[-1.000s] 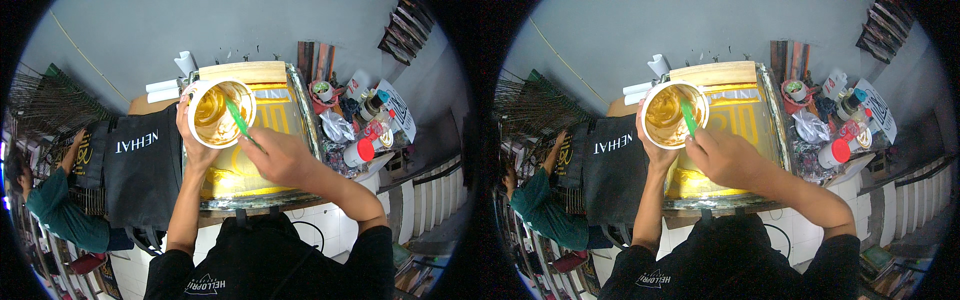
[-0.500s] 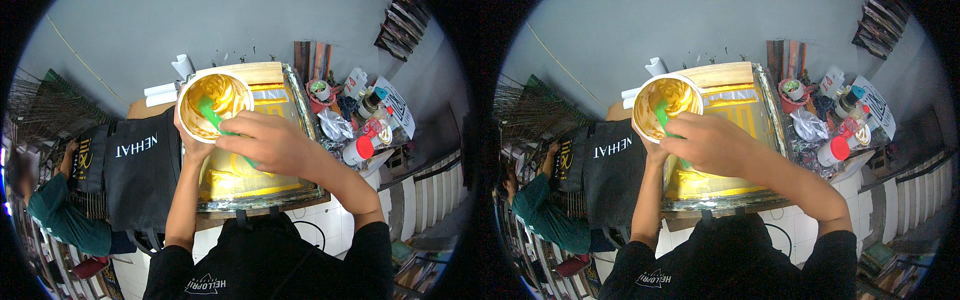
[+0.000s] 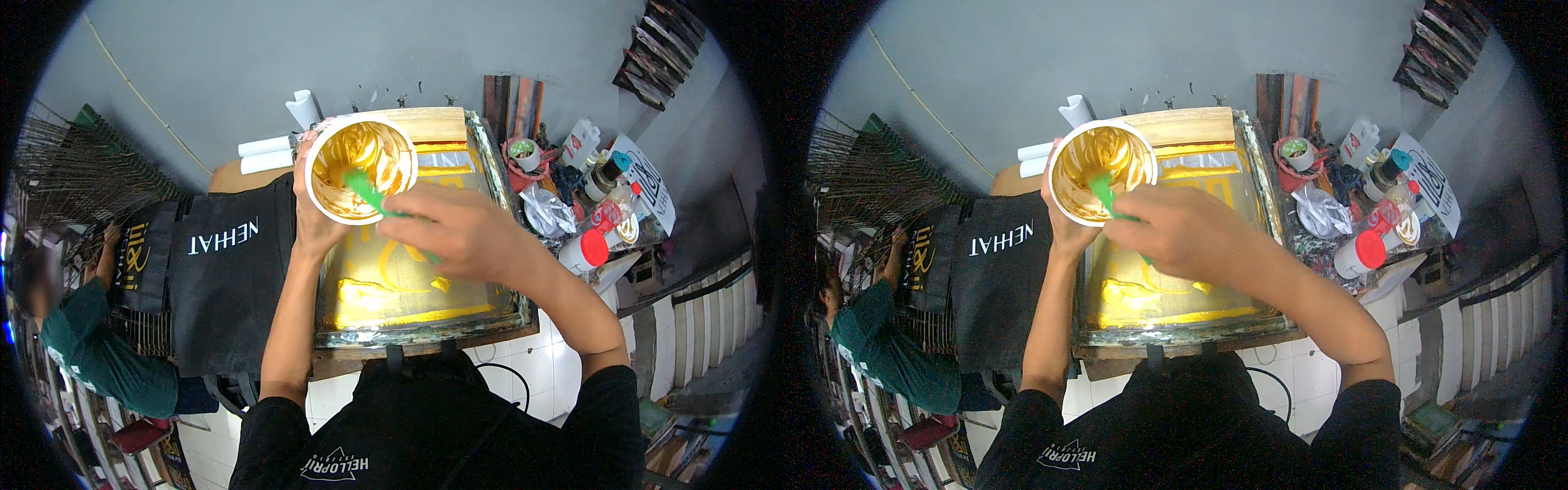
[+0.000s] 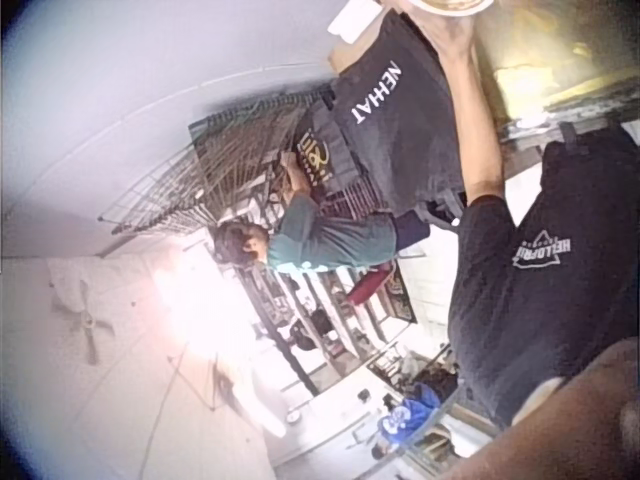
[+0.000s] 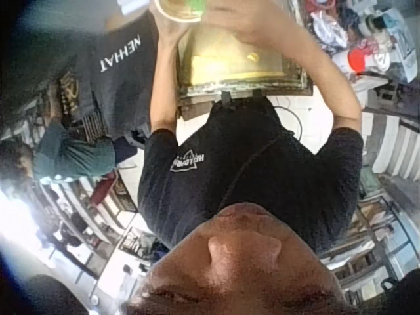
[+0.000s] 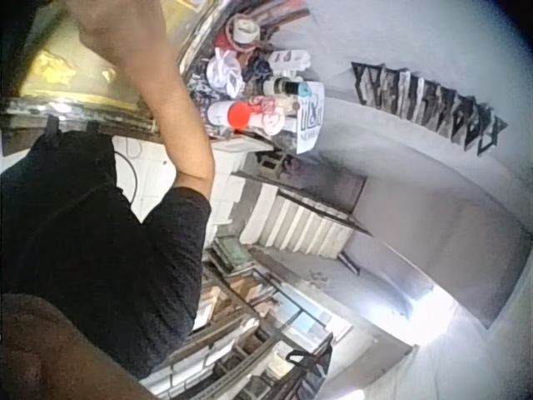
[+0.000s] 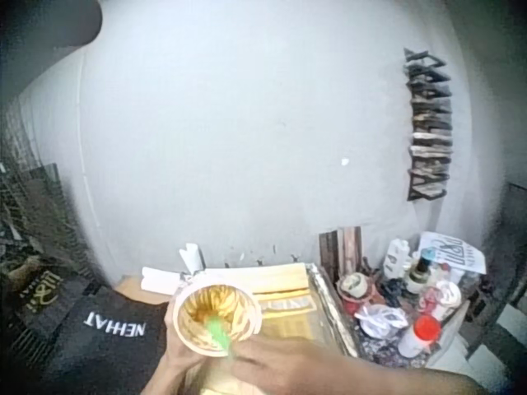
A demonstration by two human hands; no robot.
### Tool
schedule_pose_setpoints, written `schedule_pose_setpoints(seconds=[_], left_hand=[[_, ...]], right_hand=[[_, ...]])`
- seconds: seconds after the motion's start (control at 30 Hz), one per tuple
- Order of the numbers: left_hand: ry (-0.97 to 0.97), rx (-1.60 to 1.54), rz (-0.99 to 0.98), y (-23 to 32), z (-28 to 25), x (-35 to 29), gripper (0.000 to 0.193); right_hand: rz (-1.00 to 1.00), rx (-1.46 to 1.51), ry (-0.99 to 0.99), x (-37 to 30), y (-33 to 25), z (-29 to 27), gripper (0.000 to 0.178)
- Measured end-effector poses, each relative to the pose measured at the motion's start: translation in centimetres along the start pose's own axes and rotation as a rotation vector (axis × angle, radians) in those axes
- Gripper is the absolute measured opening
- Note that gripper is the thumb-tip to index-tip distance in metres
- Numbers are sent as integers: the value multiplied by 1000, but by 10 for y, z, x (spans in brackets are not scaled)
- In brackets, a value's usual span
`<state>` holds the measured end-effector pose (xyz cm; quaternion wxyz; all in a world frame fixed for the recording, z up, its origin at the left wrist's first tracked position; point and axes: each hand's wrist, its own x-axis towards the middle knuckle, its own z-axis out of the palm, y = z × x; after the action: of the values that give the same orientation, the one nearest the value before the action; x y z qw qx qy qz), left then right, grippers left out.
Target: The person performs screen printing on black tote bags using gold ink. They place a bag on the platen, lower the screen, pull gold ink across the stencil with a squeegee, and then lift the screen to reveal the printed design before repeating the process and occasionally stirring the gold ink in a container with a spatula.
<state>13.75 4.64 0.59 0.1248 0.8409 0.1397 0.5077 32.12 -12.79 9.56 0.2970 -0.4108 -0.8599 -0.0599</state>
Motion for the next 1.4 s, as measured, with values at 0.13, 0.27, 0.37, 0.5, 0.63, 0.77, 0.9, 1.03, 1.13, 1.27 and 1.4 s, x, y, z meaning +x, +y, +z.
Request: schedule_pose_setpoints(seconds=[0.13,0.27,0.37,0.5,0.63,0.77,0.9,1.03,1.13,1.27,1.4], left_hand=[[47,-29,-15,-4,3,-9,130],[136,-70,20,-23,15,-23,131],[110,-109,-47,-24,12,-26,127],[98,-82,7,-20,9,-22,130],[71,-83,-11,-21,6,-22,131],[112,-67,27,-18,7,-25,129],[80,-76,-26,-13,5,-17,127],[84,-72,-34,-11,12,-16,127],[84,-47,-49,-9,18,-14,128],[89,-50,-22,-10,26,-18,131],[124,-86,25,-2,41,-14,133]], right_hand=[[-11,-97,126,1,14,-1,42],[-12,15,106,-7,10,14,32],[54,-28,159,-7,4,17,42],[33,-30,144,-1,9,15,37],[19,-18,78,-5,-7,18,38],[54,-116,98,0,4,10,44],[87,-72,14,-12,-6,12,47],[45,-118,166,-8,4,6,39],[69,-54,127,-18,4,7,35],[61,-15,238,-24,7,6,35],[66,-22,133,-32,18,-4,43]])
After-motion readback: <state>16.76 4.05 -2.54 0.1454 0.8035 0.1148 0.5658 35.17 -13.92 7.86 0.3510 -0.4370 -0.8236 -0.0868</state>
